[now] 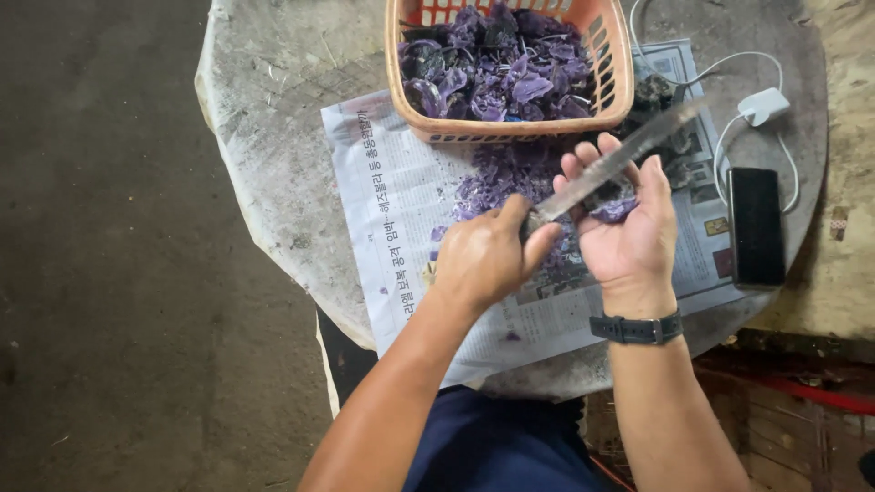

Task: Using a knife to scrape and smooth the edges of small purple wax discs over a newspaper.

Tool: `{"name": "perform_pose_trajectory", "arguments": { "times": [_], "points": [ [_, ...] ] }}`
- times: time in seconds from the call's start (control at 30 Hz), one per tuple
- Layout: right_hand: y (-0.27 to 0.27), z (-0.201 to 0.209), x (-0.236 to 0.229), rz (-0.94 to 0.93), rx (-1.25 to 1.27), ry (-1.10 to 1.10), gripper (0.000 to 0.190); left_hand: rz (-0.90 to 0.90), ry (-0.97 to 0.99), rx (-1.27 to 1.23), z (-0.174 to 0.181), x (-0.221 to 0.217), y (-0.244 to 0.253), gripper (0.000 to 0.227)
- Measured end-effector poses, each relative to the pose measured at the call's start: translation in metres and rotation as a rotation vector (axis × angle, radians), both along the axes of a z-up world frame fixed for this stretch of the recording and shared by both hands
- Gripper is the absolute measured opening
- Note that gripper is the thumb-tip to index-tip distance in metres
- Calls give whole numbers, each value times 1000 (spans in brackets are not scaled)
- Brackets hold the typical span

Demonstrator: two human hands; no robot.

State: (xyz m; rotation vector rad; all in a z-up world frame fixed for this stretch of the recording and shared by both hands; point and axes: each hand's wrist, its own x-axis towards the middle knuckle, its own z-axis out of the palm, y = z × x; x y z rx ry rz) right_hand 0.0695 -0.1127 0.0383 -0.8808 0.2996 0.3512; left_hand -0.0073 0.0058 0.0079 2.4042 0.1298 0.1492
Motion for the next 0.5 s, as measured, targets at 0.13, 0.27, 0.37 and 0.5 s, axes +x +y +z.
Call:
{"name": "perform_pose_trajectory", "arguments": {
  "times": [0.13,0.27,0.37,0.5],
  "points": [
    [-7,-12,15,-6,114,41,38,31,24,-87,-3,0,8,44],
    [2,-5,5,-45,45,-28,40,-16,-29,-104,3,-8,6,43],
    [7,0,-8,-37,-335,-284,31,-27,-114,-54,3,-11,6,41],
    [3,-11,-7,62,-811,-691,34,-22,-148,-117,-5,-11,9,39]
  ]
}}
